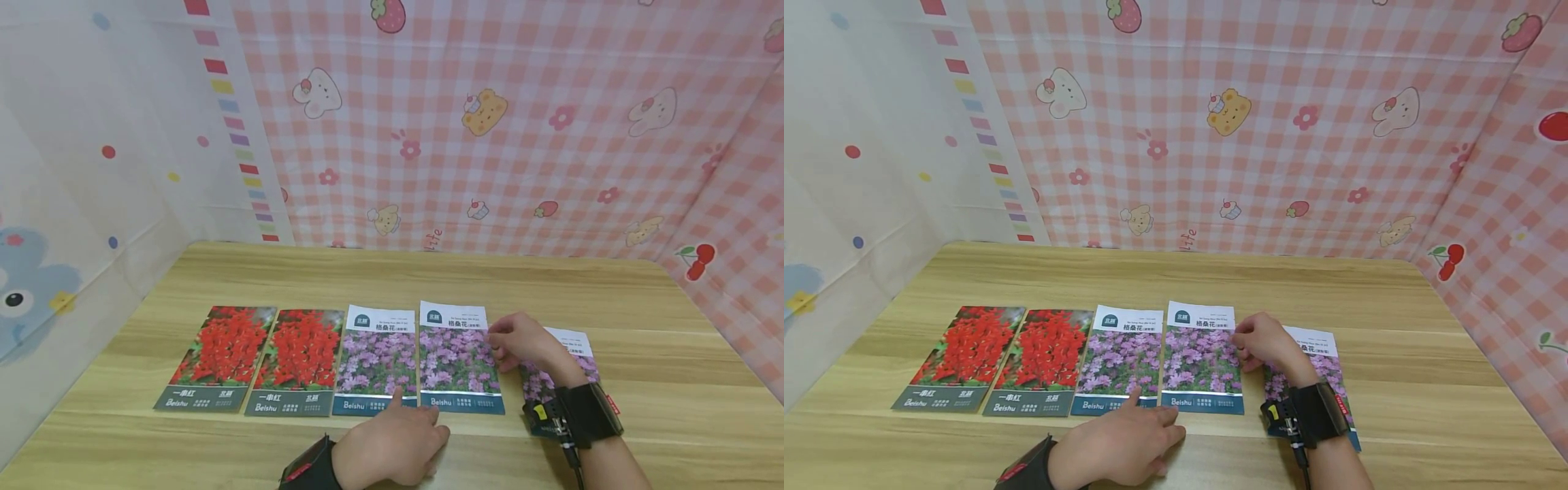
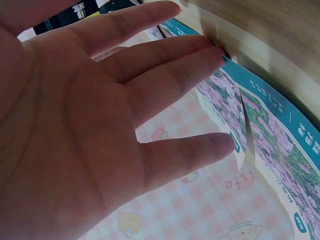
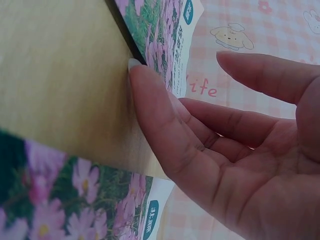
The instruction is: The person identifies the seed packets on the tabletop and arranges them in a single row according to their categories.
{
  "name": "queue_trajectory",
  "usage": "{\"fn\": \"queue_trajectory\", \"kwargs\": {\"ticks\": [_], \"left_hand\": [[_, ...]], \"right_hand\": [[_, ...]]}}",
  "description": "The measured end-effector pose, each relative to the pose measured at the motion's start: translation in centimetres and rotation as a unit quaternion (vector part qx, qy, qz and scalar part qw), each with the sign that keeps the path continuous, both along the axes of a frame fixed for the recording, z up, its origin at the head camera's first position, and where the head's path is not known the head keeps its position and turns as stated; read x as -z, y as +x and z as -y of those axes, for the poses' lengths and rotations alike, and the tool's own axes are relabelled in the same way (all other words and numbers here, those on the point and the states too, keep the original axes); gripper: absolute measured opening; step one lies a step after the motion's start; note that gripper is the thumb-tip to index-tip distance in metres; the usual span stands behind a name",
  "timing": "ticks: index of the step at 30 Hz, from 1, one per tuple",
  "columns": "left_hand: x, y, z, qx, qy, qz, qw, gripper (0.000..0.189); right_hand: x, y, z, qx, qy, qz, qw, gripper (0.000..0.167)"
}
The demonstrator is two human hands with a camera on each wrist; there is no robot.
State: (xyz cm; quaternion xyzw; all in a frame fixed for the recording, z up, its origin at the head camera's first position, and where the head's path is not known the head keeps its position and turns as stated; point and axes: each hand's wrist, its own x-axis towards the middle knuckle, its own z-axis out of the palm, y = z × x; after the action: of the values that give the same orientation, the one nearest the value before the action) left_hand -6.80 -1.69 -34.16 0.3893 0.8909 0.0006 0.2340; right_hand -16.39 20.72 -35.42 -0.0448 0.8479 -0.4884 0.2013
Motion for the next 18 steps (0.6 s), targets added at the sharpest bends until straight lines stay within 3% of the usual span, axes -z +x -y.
{"fn": "queue_trajectory", "kwargs": {"ticks": [18], "left_hand": [[-0.10,0.11,-0.04,-0.002,0.002,0.003,1.0000,0.037]], "right_hand": [[-0.01,0.06,0.13,0.007,0.008,-0.003,0.9999,0.036]]}}
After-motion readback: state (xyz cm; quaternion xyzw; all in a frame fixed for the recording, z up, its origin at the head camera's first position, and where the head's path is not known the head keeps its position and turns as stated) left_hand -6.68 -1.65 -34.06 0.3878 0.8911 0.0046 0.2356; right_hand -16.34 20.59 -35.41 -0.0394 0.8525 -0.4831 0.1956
